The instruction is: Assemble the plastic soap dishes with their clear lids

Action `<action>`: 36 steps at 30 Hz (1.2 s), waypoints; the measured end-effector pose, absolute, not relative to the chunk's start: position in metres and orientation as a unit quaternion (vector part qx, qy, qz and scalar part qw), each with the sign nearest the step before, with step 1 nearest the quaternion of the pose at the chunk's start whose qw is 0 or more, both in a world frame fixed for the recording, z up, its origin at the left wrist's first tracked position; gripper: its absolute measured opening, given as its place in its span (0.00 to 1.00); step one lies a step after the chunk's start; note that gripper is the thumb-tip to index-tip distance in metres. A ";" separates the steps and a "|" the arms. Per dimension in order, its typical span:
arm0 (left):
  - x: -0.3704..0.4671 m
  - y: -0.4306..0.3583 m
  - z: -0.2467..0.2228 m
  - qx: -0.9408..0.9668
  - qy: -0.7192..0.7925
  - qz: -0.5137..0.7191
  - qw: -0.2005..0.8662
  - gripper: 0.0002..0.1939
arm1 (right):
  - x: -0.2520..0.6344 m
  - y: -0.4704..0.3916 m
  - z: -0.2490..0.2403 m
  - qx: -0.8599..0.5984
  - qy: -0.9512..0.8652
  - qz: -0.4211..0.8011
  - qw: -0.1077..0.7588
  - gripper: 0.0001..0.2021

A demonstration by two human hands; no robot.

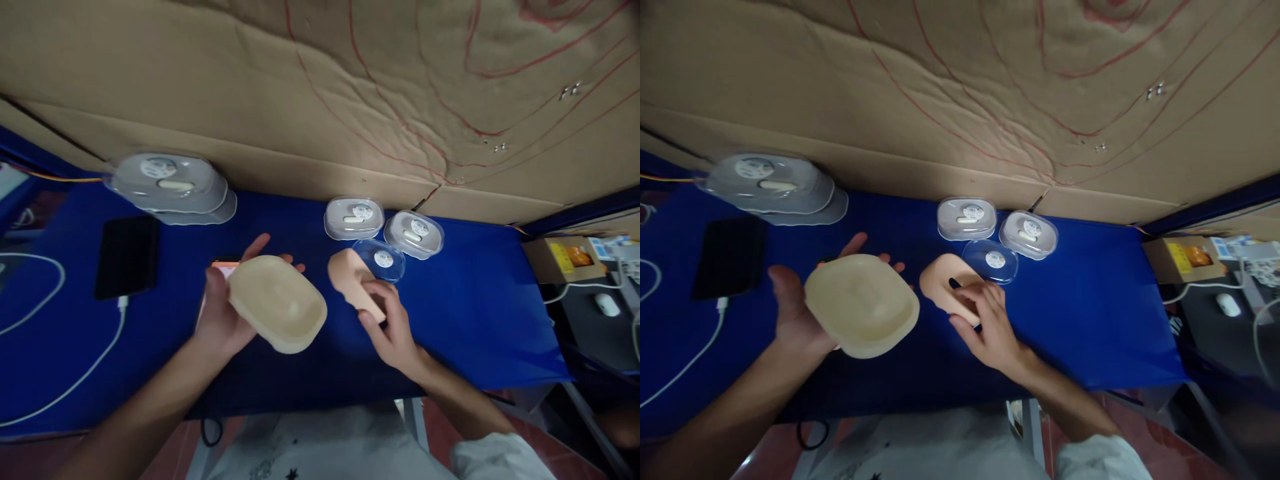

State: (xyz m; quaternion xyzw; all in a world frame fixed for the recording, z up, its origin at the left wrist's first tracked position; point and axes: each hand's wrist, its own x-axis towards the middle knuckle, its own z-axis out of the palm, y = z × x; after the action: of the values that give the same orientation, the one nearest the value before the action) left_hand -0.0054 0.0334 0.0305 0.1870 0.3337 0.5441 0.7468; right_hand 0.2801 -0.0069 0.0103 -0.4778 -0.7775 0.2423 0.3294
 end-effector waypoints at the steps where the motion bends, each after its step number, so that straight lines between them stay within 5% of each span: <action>1: -0.001 0.032 0.027 0.195 0.340 0.544 0.742 0.45 | 0.278 -0.010 0.012 -0.495 -0.743 0.257 0.370 0.19; 4: 0.012 0.023 0.014 0.251 0.357 0.544 0.716 0.46 | 0.269 -0.018 0.014 -0.496 -0.712 0.262 0.422 0.26; 10: 0.031 0.002 -0.011 0.404 0.385 0.497 0.665 0.49 | 0.250 -0.022 0.009 -0.396 -0.817 0.250 0.338 0.29; 18: 0.030 0.008 -0.004 0.333 0.387 0.507 0.695 0.37 | 0.249 -0.022 0.004 -0.352 -0.837 0.240 0.343 0.29; 30: 0.027 0.001 -0.018 0.462 0.361 0.491 0.645 0.42 | 0.247 -0.022 -0.007 -0.335 -0.873 0.202 0.292 0.42; 36: 0.029 0.001 -0.011 0.432 0.333 0.451 0.707 0.57 | 0.253 -0.020 -0.013 -0.323 -0.865 0.244 0.297 0.44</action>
State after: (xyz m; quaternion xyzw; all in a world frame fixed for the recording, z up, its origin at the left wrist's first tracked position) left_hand 0.0287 0.0013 -0.0107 0.4316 0.3331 0.4511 0.7066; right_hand 0.2532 -0.0197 -0.0134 -0.3232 -0.8647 0.2443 0.2971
